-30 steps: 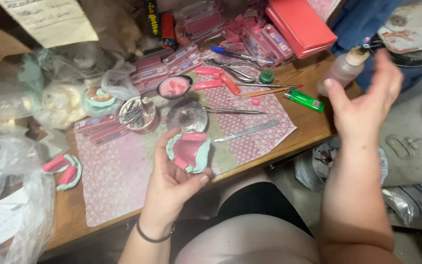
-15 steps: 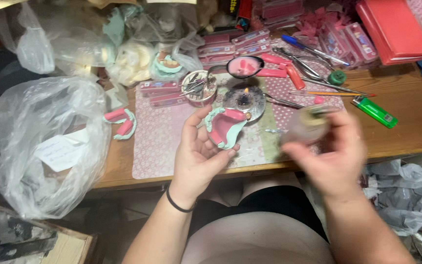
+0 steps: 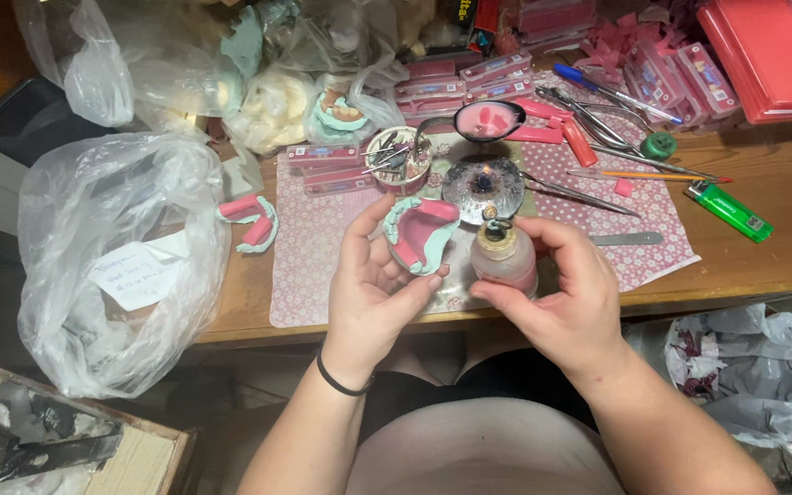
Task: The person repairs a pink denture by applying a liquid from a bottle, heating a metal tool over a flame, and using the tool to smooth and shape the denture material. They also handle a green mold and place the denture into a plastic bag.
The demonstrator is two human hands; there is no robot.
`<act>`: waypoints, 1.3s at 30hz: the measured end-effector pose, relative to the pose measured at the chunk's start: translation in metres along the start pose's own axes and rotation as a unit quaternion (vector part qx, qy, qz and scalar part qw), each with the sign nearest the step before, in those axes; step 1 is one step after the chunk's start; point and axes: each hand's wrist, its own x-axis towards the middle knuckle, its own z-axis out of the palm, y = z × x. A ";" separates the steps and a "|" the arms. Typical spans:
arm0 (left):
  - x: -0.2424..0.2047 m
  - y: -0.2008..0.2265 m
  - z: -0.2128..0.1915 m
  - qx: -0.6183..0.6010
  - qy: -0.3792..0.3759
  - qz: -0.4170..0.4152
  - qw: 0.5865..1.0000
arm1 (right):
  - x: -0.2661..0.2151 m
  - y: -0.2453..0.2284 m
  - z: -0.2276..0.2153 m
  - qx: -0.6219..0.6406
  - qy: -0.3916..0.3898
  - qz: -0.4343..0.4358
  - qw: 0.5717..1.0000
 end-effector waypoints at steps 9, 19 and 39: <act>-0.004 -0.002 -0.006 -0.051 -0.016 0.017 0.998 | 0.002 -0.001 0.002 -0.028 -0.022 0.011 0.999; -0.001 -0.011 -0.023 -0.045 -0.084 0.067 0.993 | 0.009 -0.019 -0.005 0.047 -0.055 0.028 0.997; -0.005 0.013 -0.006 -0.011 0.012 -0.029 0.999 | 0.005 -0.010 0.013 -0.044 0.007 -0.159 0.986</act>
